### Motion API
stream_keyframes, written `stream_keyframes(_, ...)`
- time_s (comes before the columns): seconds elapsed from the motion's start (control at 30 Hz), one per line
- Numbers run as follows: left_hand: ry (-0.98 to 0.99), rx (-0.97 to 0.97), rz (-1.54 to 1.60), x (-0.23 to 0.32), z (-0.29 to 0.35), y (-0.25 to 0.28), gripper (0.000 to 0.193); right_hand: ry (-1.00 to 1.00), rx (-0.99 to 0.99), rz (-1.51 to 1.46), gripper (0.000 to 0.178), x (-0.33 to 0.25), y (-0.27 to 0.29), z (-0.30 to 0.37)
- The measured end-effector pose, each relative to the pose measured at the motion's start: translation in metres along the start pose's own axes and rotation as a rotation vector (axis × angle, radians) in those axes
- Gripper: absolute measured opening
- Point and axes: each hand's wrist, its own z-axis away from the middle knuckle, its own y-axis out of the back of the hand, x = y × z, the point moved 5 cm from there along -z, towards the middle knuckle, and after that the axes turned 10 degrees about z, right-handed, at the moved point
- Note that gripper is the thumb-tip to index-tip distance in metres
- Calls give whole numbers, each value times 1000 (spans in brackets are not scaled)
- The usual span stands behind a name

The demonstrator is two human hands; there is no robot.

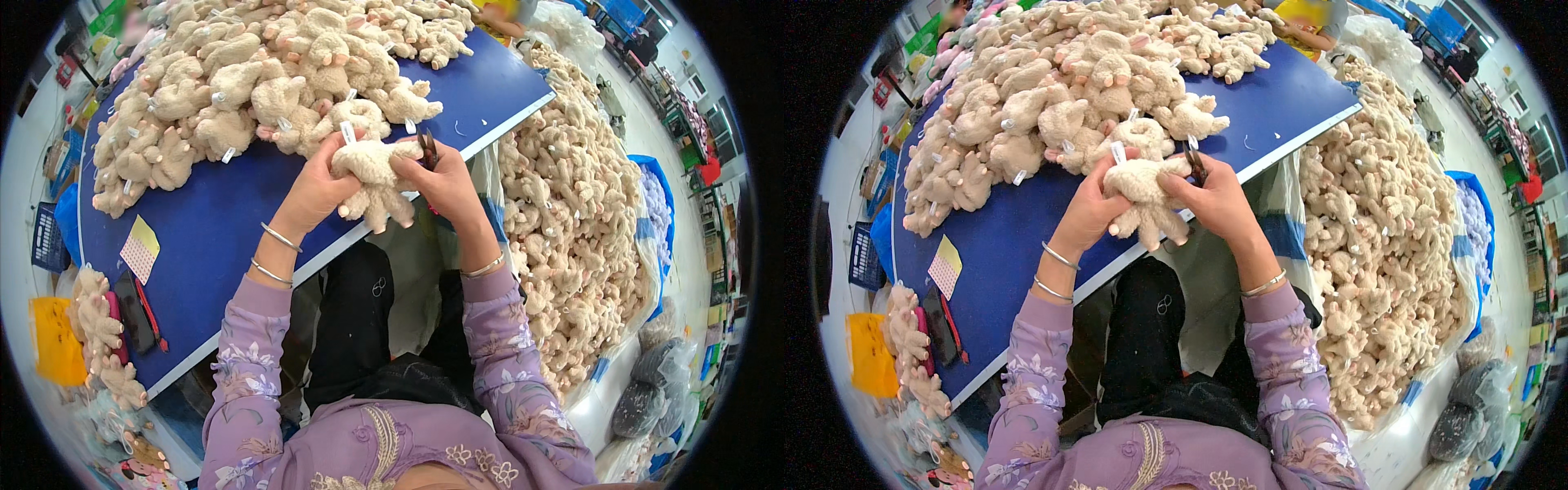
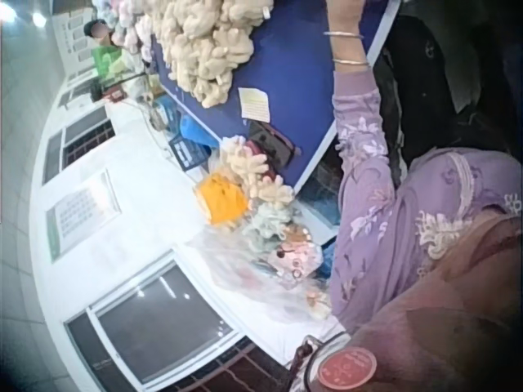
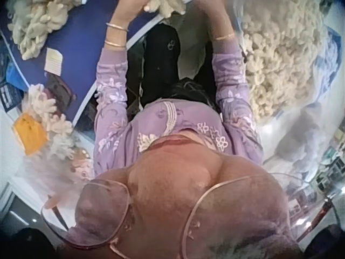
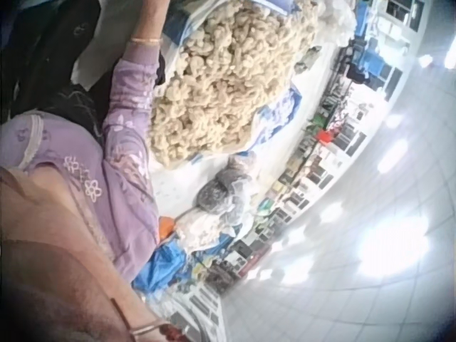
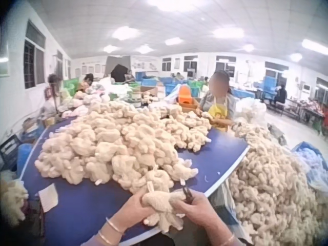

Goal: The person trims loose threads and excess fabric from small stuffed animal toys using scissors. They pick up each toy, snip visible threads, and place the finished items on a blue table. The process is repeated for multiple toys throughout the clip.

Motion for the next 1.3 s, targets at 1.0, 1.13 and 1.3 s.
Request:
stream_keyframes(1.0, -10, -91, 143, -24, 3, -10, 32, 197, 252, -15, 16, -33, 38, 23)
stream_keyframes(1.13, 275, -199, -80, -37, 5, -12, 31, -39, 345, 14, 23, -7, 54, 9)
stream_keyframes(1.3, 271, -147, 60, -35, 6, -17, 31, -230, 240, -144, 29, 15, 52, 5)
